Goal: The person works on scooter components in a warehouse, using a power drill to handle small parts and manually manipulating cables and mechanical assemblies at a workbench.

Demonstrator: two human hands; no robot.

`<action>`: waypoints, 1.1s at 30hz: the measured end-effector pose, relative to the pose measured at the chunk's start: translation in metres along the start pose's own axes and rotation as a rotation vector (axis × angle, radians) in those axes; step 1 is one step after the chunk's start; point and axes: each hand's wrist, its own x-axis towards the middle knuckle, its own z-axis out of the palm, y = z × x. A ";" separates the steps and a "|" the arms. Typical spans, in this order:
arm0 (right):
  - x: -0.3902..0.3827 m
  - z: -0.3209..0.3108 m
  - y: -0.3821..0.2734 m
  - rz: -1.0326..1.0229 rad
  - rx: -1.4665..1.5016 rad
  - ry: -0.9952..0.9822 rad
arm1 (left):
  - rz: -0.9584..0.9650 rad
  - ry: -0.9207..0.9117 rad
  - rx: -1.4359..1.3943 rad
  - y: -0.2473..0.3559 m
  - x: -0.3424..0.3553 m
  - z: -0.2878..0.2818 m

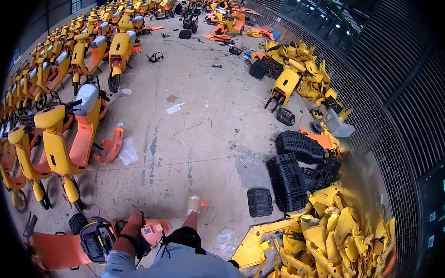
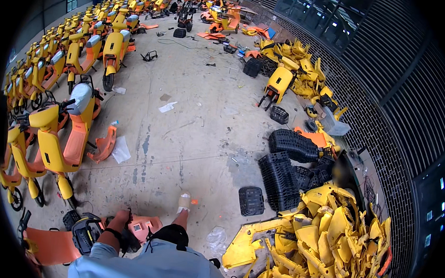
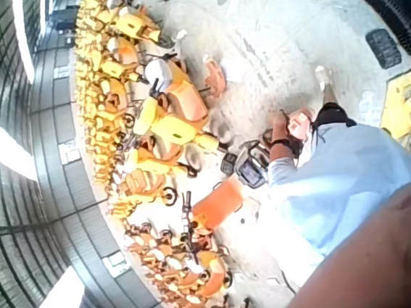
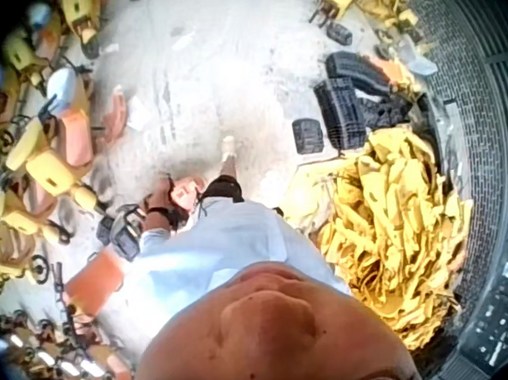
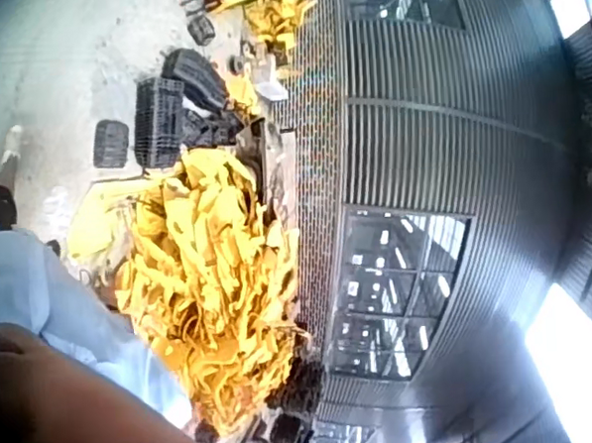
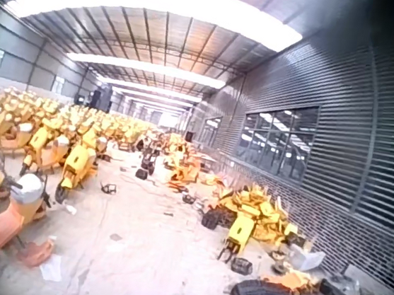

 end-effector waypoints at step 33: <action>0.094 0.656 -0.903 -0.238 -0.875 -0.116 | -0.039 0.024 1.486 0.501 0.404 0.172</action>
